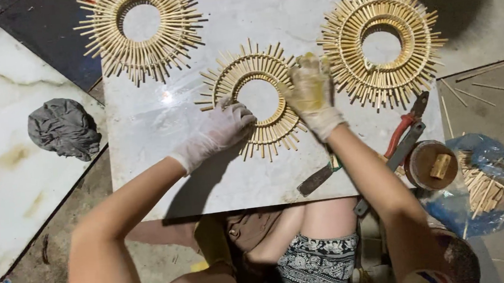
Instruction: Assembling sunburst-style bamboo decorative frames by inserting and aligning bamboo sticks.
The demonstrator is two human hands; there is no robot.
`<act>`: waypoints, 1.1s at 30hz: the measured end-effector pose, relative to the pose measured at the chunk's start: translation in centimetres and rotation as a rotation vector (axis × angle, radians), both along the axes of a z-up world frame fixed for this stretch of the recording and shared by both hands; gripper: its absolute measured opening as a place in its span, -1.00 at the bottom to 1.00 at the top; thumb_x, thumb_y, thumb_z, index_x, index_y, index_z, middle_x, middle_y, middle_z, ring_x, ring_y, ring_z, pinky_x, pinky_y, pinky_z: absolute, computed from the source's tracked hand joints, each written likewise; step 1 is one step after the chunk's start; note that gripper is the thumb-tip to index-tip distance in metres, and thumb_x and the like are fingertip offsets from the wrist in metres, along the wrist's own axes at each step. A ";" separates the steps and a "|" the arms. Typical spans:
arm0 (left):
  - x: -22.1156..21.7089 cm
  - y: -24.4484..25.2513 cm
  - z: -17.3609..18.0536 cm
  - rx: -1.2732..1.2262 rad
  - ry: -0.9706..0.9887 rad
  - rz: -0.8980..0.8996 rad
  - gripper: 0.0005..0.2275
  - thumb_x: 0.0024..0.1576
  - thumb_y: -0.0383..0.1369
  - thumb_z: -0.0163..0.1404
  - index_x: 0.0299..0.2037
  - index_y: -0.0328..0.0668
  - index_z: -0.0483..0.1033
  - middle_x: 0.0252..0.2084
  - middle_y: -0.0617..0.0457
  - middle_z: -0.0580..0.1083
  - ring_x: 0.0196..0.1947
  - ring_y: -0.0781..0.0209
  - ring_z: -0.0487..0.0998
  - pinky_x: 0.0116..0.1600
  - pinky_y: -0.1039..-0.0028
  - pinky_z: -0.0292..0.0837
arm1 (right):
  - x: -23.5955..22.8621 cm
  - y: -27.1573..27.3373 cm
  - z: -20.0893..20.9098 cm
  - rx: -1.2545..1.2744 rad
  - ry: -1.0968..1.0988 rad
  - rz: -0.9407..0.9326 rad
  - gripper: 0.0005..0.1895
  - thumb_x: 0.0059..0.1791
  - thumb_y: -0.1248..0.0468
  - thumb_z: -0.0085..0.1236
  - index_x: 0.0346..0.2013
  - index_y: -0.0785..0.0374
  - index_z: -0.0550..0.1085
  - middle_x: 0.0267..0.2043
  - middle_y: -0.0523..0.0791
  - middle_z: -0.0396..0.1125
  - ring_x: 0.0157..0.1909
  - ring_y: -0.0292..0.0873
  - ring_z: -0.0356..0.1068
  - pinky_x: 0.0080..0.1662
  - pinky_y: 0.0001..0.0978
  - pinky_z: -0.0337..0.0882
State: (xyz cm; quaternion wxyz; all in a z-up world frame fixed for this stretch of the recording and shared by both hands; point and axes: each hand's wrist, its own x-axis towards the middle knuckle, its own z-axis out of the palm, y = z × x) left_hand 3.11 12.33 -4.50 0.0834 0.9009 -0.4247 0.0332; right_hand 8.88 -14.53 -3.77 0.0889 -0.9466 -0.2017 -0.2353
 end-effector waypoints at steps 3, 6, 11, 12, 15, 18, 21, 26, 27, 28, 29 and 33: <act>0.2 0.4 -0.1 -0.049 -0.032 -0.065 -0.73 0.17 -0.22 0.00 0.03 -0.05 0.49 -0.14 0.04 0.52 0.00 0.08 0.54 0.35 0.05 0.14 | 1.7 0.6 -6.9 0.024 -0.021 -0.068 -0.72 -0.06 0.07 0.25 -0.26 0.22 0.51 0.30 0.16 0.24 0.47 0.17 0.03 0.43 0.23 -0.15; 0.5 0.3 -0.6 0.041 -0.071 -0.044 -0.79 0.23 -0.30 -0.04 0.04 0.00 0.50 -0.24 0.04 0.51 -0.05 0.09 0.57 0.43 -0.01 0.10 | 2.1 1.2 -6.3 -0.042 -0.049 -0.066 -0.69 -0.07 0.05 0.19 -0.26 0.25 0.52 0.33 0.10 0.25 0.50 0.12 0.02 0.45 0.28 -0.20; 1.7 -2.5 6.6 0.047 -0.081 -0.078 -0.75 0.22 -0.30 -0.08 0.07 -0.01 0.49 -0.23 0.01 0.52 -0.13 0.06 0.58 0.36 -0.06 0.09 | 2.2 -3.9 -2.8 0.021 -0.093 -0.120 -0.62 -0.04 0.02 0.16 -0.18 0.29 0.55 0.47 0.16 0.09 0.55 0.17 -0.10 0.46 0.29 -0.29; 2.2 -3.3 7.8 -0.021 -0.112 -0.117 -0.74 0.21 -0.30 -0.07 0.08 0.02 0.50 -0.20 0.00 0.53 -0.10 0.03 0.57 0.34 -0.04 0.12 | 3.1 -6.2 -3.8 -0.152 -0.292 -0.172 -0.51 0.06 -0.01 0.15 0.03 0.37 0.55 0.57 0.21 -0.01 0.63 0.16 -0.17 0.51 0.23 -0.32; 6.1 -9.6 9.7 0.180 -0.184 -0.138 -0.67 0.23 -0.43 -0.12 0.20 -0.02 0.46 -0.14 -0.01 0.55 -0.01 0.07 0.57 0.44 -0.05 0.03 | 4.6 -13.4 -0.3 -0.190 -0.296 -0.250 -0.69 0.14 0.10 0.13 -0.01 0.29 0.55 0.66 0.03 -0.13 0.68 0.04 -0.29 0.56 0.14 -0.41; 11.5 -17.4 6.8 -0.028 -0.426 -0.191 -0.74 0.09 -0.42 -0.09 -0.04 0.00 0.54 -0.01 0.05 0.57 0.19 0.13 0.48 0.38 -0.09 0.03 | 5.6 -19.9 3.1 -0.004 -0.084 -0.321 -0.70 0.07 0.11 0.16 -0.35 0.32 0.54 0.58 0.23 0.00 0.61 0.22 -0.17 0.45 0.25 -0.33; 16.1 -25.0 3.1 -0.106 -0.437 -0.215 -0.79 0.14 -0.38 -0.08 -0.07 -0.05 0.57 -0.03 0.04 0.57 0.21 0.12 0.44 0.39 -0.12 0.01 | 6.4 -24.8 3.5 -0.006 -0.012 -0.498 -0.70 0.14 0.16 0.08 -0.36 0.29 0.56 0.45 0.14 0.22 0.60 0.17 -0.07 0.48 0.32 -0.34; 19.1 -31.4 -0.9 0.057 -0.415 -0.159 -0.83 0.22 -0.36 -0.09 -0.11 -0.01 0.58 -0.11 0.02 0.57 0.19 0.06 0.46 0.43 -0.14 -0.02 | 8.4 -31.8 -2.4 -0.090 -0.173 -0.486 -0.76 0.04 0.19 0.08 -0.28 0.31 0.57 0.31 0.12 0.31 0.52 0.18 0.03 0.45 0.34 -0.22; 19.5 -32.1 -1.7 0.063 -0.421 -0.143 -0.84 0.24 -0.36 -0.10 -0.12 -0.01 0.58 -0.10 0.00 0.58 0.17 0.04 0.46 0.42 -0.16 -0.02 | 8.7 -32.5 -3.5 -0.134 -0.219 -0.501 -0.73 -0.01 0.18 0.08 -0.22 0.33 0.56 0.26 0.08 0.32 0.51 0.16 0.06 0.44 0.34 -0.18; 19.7 -31.9 -2.0 0.064 -0.421 -0.143 -0.84 0.24 -0.36 -0.10 -0.12 -0.01 0.58 -0.10 0.00 0.58 0.17 0.04 0.46 0.42 -0.16 -0.02 | 8.4 -31.7 -3.0 -0.134 -0.218 -0.501 -0.73 -0.01 0.18 0.08 -0.22 0.33 0.56 0.26 0.08 0.32 0.51 0.16 0.06 0.44 0.34 -0.18; 19.7 -31.7 -2.3 0.061 -0.424 -0.132 -0.83 0.25 -0.36 -0.11 -0.10 -0.01 0.58 -0.09 0.01 0.57 0.20 0.05 0.46 0.43 -0.15 -0.03 | 8.0 -30.8 -2.6 -0.079 -0.193 -0.497 -0.75 0.00 0.13 0.14 -0.26 0.27 0.57 0.25 0.10 0.32 0.47 0.19 0.07 0.39 0.37 -0.15; 18.9 -30.5 -1.8 -0.055 -0.322 -0.127 -0.78 0.21 -0.37 -0.13 -0.06 0.11 0.59 -0.04 0.06 0.56 0.22 0.08 0.43 0.43 -0.15 -0.06 | 7.6 -29.5 -2.8 0.014 -0.156 -0.503 -0.74 -0.08 0.11 0.18 -0.22 0.20 0.56 0.25 0.06 0.31 0.43 0.19 0.07 0.36 0.38 -0.11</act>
